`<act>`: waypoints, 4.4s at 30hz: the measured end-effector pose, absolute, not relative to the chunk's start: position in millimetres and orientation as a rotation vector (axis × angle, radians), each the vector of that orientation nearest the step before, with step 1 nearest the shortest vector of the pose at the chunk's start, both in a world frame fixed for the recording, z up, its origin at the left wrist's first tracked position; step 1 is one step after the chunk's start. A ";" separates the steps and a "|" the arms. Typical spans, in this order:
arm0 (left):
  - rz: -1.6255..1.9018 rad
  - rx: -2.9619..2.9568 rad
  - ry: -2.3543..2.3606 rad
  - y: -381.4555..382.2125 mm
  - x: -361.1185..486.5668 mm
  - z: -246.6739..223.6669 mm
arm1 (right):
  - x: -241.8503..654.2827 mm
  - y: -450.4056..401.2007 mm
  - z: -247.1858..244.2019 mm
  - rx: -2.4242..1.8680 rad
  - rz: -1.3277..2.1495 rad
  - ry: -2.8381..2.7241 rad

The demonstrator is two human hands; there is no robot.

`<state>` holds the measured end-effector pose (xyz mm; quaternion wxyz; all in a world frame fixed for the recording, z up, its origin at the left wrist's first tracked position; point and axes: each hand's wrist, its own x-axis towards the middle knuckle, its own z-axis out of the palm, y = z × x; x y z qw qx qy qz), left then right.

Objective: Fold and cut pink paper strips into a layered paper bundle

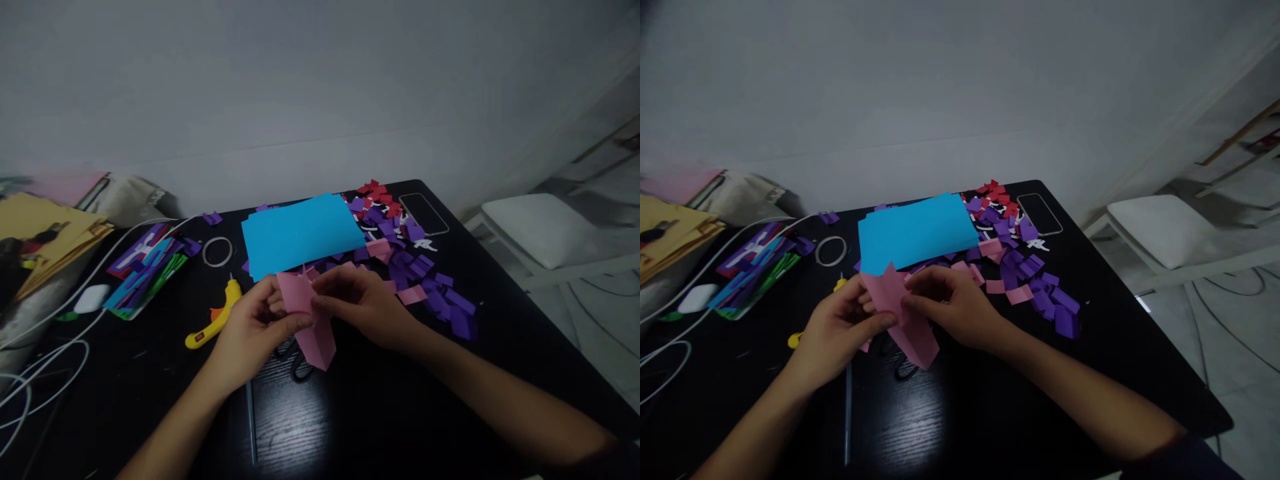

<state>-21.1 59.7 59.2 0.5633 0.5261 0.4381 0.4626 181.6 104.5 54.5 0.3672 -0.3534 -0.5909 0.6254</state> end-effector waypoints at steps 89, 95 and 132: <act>0.784 1.980 1.343 50.9 -16.1 60.4 | 178.1 101.8 55.6 -1.035 1.486 -1.578; 0.865 1.965 1.316 51.5 -15.5 61.2 | 176.5 101.3 53.9 -1.013 1.569 -1.487; 1.267 1.125 0.996 55.2 -5.7 58.5 | 175.7 90.9 65.8 -0.874 1.696 -1.329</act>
